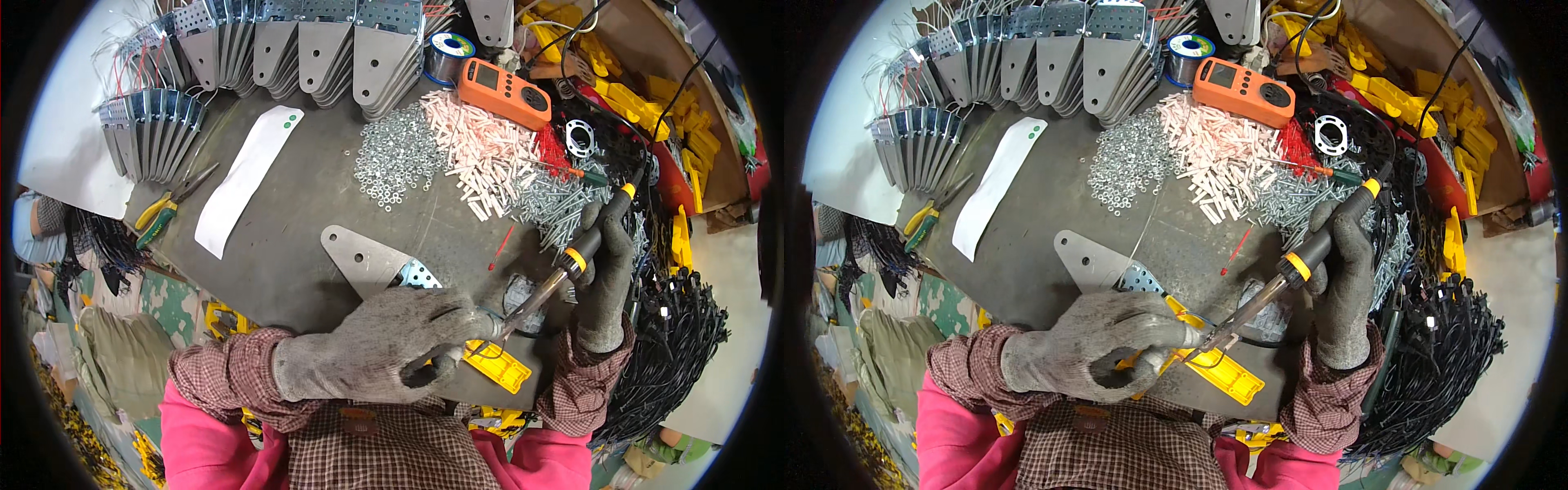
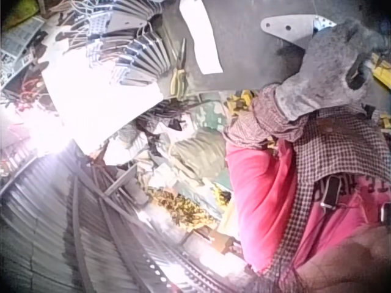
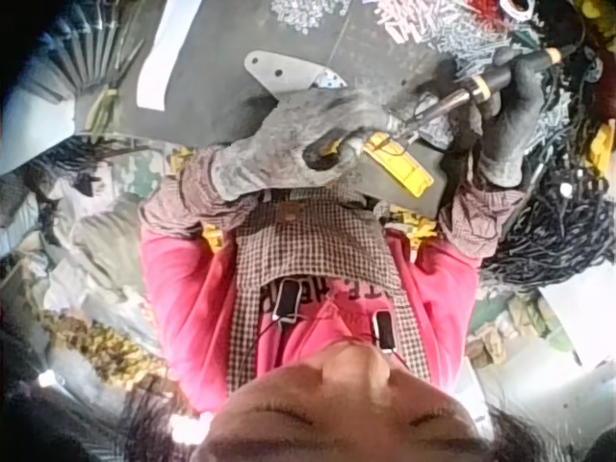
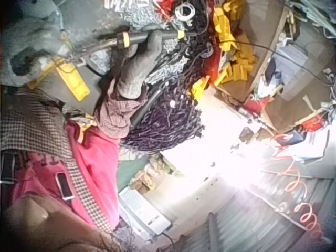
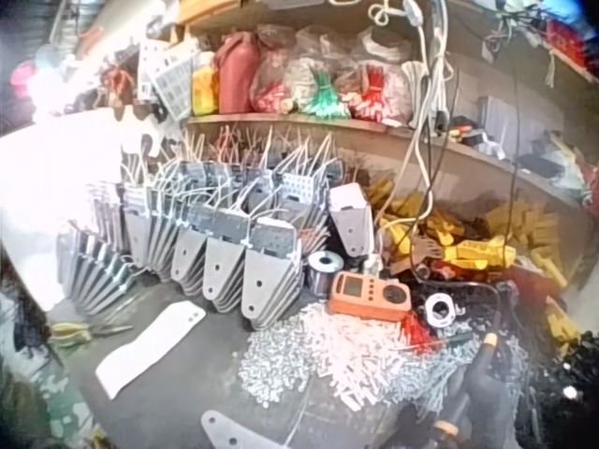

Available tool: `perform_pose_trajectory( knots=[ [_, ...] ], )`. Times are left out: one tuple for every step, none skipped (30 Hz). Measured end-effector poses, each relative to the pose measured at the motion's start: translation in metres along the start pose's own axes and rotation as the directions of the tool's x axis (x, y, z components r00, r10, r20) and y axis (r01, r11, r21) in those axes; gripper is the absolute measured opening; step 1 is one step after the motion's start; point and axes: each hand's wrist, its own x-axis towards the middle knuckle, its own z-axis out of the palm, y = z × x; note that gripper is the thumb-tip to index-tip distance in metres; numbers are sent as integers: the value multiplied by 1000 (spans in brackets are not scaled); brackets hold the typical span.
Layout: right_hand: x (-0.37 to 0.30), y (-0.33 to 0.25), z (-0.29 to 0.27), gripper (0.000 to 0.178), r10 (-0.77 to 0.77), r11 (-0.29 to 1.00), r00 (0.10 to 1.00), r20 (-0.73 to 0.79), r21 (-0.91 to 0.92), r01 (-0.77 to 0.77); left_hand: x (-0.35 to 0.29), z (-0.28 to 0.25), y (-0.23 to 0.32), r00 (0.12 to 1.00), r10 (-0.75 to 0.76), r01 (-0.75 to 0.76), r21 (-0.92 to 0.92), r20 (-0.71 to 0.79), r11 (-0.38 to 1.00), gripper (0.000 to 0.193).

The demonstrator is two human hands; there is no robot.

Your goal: The person assembles an industrial hand tool by soldering electric wires with a soldering iron, then securing plastic tool housing and metal plates with screws using an electric screwdriver.

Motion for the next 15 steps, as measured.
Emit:
perform_pose_trajectory(
  knots=[
    [0,-1,0,35,-2,1000,1000,10,-23,2,2,-9,0,998,6,-6,3,65,1000,37],
    [0,-3,0,35,0,1000,1000,9,-15,0,2,-19,-2,991,10,-12,9,131,1000,36],
    [1,-5,0,35,12,1000,1000,-3,-27,-12,-8,-29,-9,993,-35,24,101,114,995,34],
    [1,-6,-2,35,24,999,1000,-19,-39,-25,-21,-42,-19,993,-76,56,190,96,980,32],
    [2,-2,-15,35,-14,1000,1000,-16,-13,14,-14,-62,-31,998,-58,47,439,11,897,31],
    [4,-3,-21,34,-34,999,999,2,3,34,-7,-84,-39,997,-25,68,669,-73,740,30],
    [5,-7,-25,34,-60,998,998,-23,-10,60,-10,-99,-46,993,-87,118,796,-83,594,27],
    [6,-15,-24,33,-89,996,996,-25,-12,89,-12,-111,-44,982,-147,169,901,-119,400,25],
    [6,-18,-18,32,-116,993,987,-111,-10,116,-7,-109,-28,994,-102,89,867,-44,491,22],
    [25,11,-31,30,-802,513,597,-5,-519,684,3,-93,-15,998,-64,34,701,16,713,23],
    [22,0,-30,30,-623,774,760,-186,-287,565,0,-71,-5,987,-104,4,626,123,780,27],
    [19,-15,-30,30,-376,920,880,-289,-5,392,5,-49,14,982,58,-160,638,179,753,27],
    [11,-24,-44,28,-421,900,896,-141,54,432,1,-28,17,959,143,-269,625,246,732,41],
    [13,-25,-42,27,-475,866,838,-269,23,499,2,-15,18,923,309,-379,680,230,628,40],
    [15,-28,-45,28,-446,890,847,-289,-47,453,5,-10,14,902,291,-432,655,320,620,36]
  ],
)
